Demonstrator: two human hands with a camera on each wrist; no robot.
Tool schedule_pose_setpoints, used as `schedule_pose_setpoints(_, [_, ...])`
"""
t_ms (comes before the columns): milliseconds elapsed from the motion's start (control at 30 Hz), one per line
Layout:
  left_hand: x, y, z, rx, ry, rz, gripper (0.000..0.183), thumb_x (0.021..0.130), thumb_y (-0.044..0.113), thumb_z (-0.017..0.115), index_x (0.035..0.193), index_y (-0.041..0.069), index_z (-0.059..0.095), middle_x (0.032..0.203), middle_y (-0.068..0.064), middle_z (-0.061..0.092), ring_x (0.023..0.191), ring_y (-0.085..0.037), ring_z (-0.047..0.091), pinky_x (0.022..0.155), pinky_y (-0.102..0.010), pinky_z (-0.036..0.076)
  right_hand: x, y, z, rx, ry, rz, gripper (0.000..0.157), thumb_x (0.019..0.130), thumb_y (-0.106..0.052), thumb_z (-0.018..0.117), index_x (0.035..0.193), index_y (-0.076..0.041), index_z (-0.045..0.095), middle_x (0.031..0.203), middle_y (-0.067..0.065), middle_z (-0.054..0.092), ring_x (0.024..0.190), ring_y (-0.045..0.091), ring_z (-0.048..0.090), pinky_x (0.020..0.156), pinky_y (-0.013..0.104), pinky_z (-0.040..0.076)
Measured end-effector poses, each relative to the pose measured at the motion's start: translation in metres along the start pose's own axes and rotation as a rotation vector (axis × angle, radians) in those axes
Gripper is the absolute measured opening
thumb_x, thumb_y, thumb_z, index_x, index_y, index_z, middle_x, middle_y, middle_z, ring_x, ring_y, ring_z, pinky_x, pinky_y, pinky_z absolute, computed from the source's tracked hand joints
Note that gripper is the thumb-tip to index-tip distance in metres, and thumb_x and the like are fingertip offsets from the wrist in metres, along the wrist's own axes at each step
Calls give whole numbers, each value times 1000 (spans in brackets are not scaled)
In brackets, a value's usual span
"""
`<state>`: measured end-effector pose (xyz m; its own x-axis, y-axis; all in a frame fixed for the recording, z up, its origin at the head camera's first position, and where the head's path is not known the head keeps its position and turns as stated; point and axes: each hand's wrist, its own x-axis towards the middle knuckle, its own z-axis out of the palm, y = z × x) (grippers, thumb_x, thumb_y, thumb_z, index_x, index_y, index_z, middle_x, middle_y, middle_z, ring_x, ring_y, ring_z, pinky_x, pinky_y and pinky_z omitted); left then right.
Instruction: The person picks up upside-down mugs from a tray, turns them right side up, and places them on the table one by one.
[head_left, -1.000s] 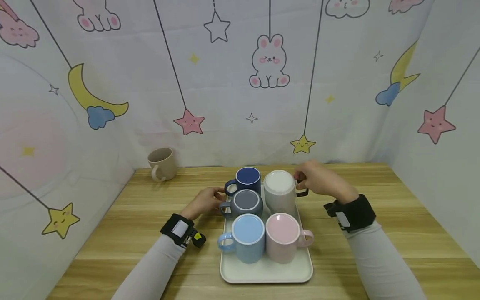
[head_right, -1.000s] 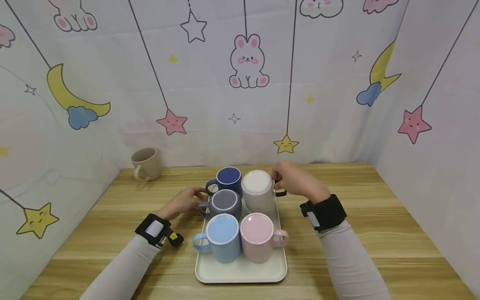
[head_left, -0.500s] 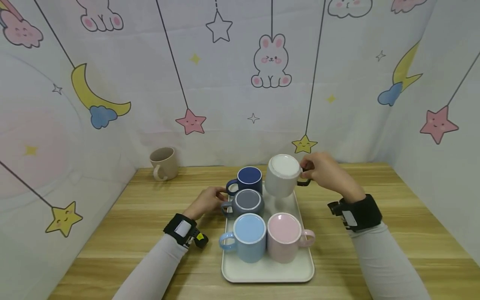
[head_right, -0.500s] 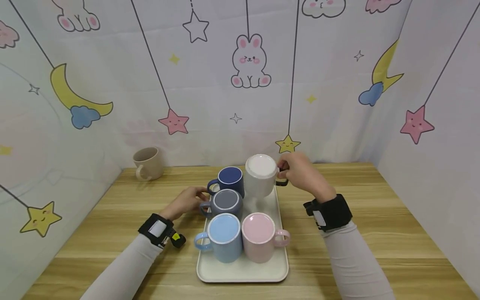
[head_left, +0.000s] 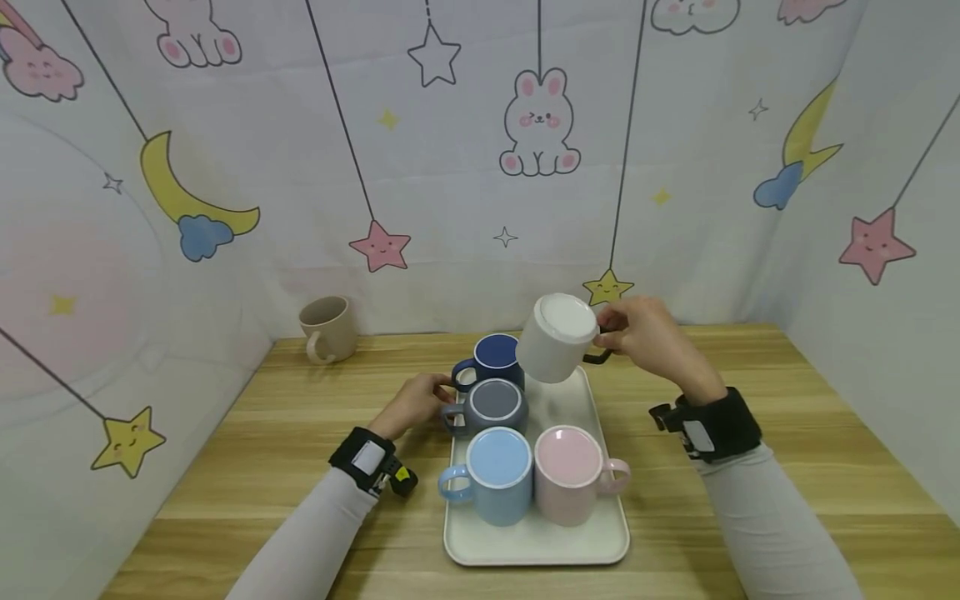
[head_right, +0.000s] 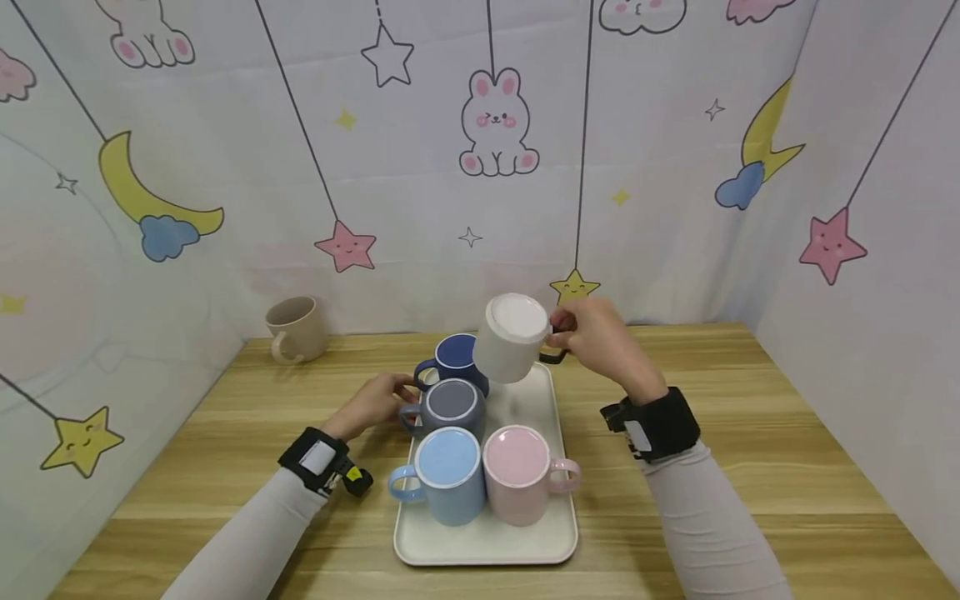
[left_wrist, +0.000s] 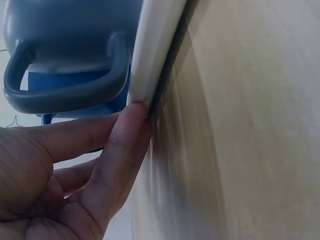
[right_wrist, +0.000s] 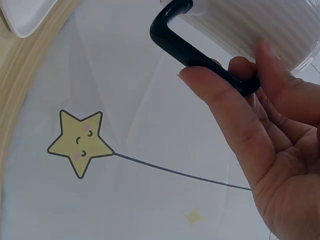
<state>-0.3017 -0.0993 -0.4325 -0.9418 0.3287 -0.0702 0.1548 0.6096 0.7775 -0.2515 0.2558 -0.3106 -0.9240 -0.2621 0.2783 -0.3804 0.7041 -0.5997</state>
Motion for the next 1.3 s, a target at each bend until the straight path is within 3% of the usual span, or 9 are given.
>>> schedule_pose_setpoints(167, [0,-3,0,-10,2,15,39,88,-12,67,127,-9,66,90,-13,74,79,-17,66,65,-23,54,2,-4,6,78,60,23,19,91,1,78,107,7,71,95,17,72,89,30,70,73,29,64])
schedule_pose_setpoints(400, [1,-3,0,-30,2,12,39,88,-11,67,127,-8,67,91,-13,74,78,-17,66,64,-25,57,4,-7,12,340,98,95,24,95,3,73,117,11,65,112,27,70,100,37,71,78,30,64])
schedule_pose_setpoints(600, [1,-2,1,-26,4,-6,40,88,-12,66,128,-7,68,92,-13,73,80,-18,66,67,-26,57,6,-4,15,489,93,117,24,95,5,71,117,12,63,113,29,68,95,27,73,82,39,64])
schedule_pose_setpoints(767, [0,-2,1,-32,4,-8,42,87,-12,66,128,-7,67,91,-12,73,79,-18,65,66,-25,57,7,-4,17,579,94,114,28,96,6,69,121,13,61,116,30,66,93,20,73,84,39,63])
schedule_pose_setpoints(1133, [-3,-4,2,-61,6,-17,45,88,-13,64,133,-7,65,95,-15,73,79,-19,66,68,-27,59,9,-4,25,758,113,78,30,98,6,66,127,13,59,103,7,71,95,16,74,88,43,62])
schedule_pose_setpoints(1300, [-5,-3,-10,-45,-29,-11,44,94,-6,64,138,-6,62,104,-17,72,87,-21,68,74,-29,61,10,-5,29,809,116,66,32,98,7,66,129,11,59,105,4,72,96,17,74,87,39,62])
